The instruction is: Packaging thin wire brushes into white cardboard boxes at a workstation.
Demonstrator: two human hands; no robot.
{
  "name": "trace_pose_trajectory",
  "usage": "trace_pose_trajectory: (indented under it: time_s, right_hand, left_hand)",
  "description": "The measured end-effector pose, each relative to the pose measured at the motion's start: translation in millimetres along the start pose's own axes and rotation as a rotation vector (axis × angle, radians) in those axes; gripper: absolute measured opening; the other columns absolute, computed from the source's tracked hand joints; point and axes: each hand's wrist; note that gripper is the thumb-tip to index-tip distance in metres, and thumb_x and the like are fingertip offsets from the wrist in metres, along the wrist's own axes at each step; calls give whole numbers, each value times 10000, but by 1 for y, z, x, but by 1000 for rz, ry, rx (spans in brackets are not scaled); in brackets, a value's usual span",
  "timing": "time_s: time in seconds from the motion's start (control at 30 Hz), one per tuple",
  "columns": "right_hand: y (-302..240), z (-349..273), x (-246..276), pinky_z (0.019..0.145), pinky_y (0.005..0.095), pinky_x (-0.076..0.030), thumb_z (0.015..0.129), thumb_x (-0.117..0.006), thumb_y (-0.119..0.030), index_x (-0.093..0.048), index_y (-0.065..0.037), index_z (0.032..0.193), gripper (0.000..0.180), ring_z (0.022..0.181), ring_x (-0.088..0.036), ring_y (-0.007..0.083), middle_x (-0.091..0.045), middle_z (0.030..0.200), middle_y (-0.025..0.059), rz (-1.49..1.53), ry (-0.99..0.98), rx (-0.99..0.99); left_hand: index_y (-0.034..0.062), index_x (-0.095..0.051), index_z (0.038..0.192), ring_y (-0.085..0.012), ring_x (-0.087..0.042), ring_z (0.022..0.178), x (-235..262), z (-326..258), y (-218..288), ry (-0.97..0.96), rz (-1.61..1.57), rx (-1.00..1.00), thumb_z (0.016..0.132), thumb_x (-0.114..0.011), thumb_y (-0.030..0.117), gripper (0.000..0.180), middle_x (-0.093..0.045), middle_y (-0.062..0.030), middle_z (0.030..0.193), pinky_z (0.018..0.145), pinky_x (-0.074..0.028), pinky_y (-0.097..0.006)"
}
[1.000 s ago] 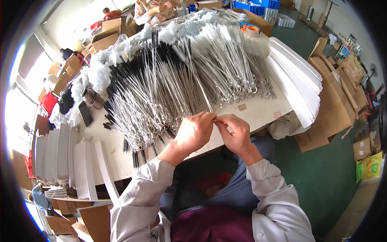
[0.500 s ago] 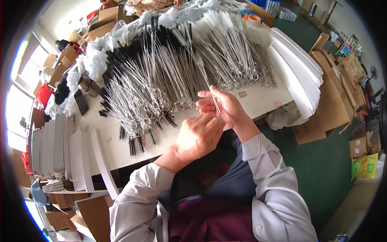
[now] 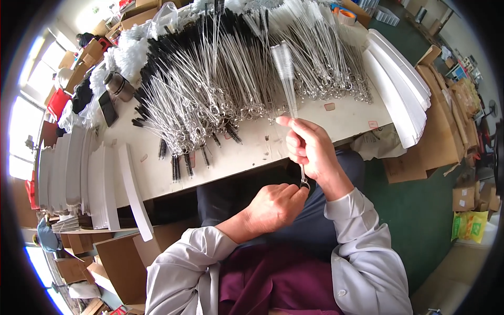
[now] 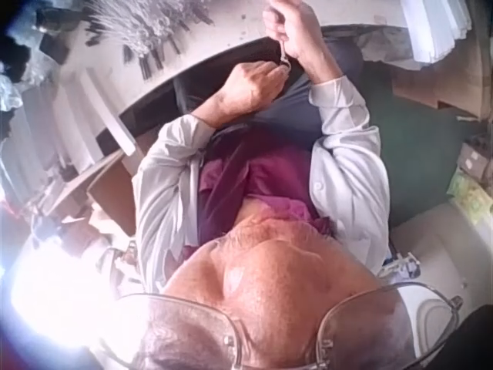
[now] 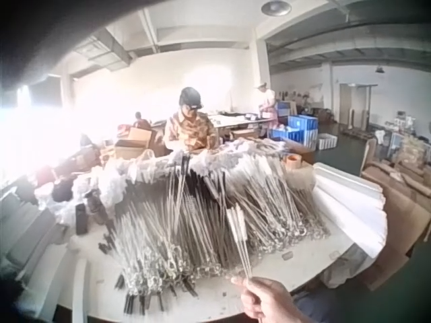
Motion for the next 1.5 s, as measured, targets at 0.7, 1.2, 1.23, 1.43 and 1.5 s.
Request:
trace_pose_trajectory:
  time_s: [0.7,1.2,1.23,1.43,1.5]
  right_hand:
    - [6,19,60,423,214,-252,1084,-543,-241,-672,0,1189,293,502,-331,23,-486,702,-40,-222,355,311]
    - [17,29,69,438,226,-311,1079,-550,-263,-702,0,1052,305,515,-426,31,-524,648,-35,-393,394,371]
    - [17,29,68,449,233,-316,1080,-546,-267,-705,-2,1044,311,522,-432,31,-529,641,-35,-423,402,368]
    - [24,30,69,501,252,-331,1078,-549,-272,-724,-9,1014,322,544,-425,38,-528,626,-32,-550,446,460]
    - [26,30,68,499,254,-328,1078,-549,-272,-724,-9,1018,321,545,-424,37,-526,624,-31,-566,430,484]
  left_hand:
    - [12,-694,1059,-234,-709,699,92,2,-54,120,111,497,876,-743,76,200,-703,-135,832,651,-570,-339]
    - [43,-603,994,-348,-718,751,19,67,-103,-145,469,425,924,-652,198,177,-695,-172,821,662,-573,-466]
    - [29,-591,979,-339,-731,756,14,70,-103,-190,521,415,906,-629,145,143,-699,-170,836,668,-583,-452]
    - [26,-593,937,-296,-745,751,0,72,-113,-263,711,356,845,-640,80,117,-703,-144,852,645,-600,-398]
    - [40,-580,921,-307,-732,725,-3,65,-120,-229,680,299,846,-630,78,97,-690,-137,815,630,-589,-431]
Point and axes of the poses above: each hand's wrist, its own z-axis towards the middle knuckle, its own x-axis out of the back of the hand, y = z × x
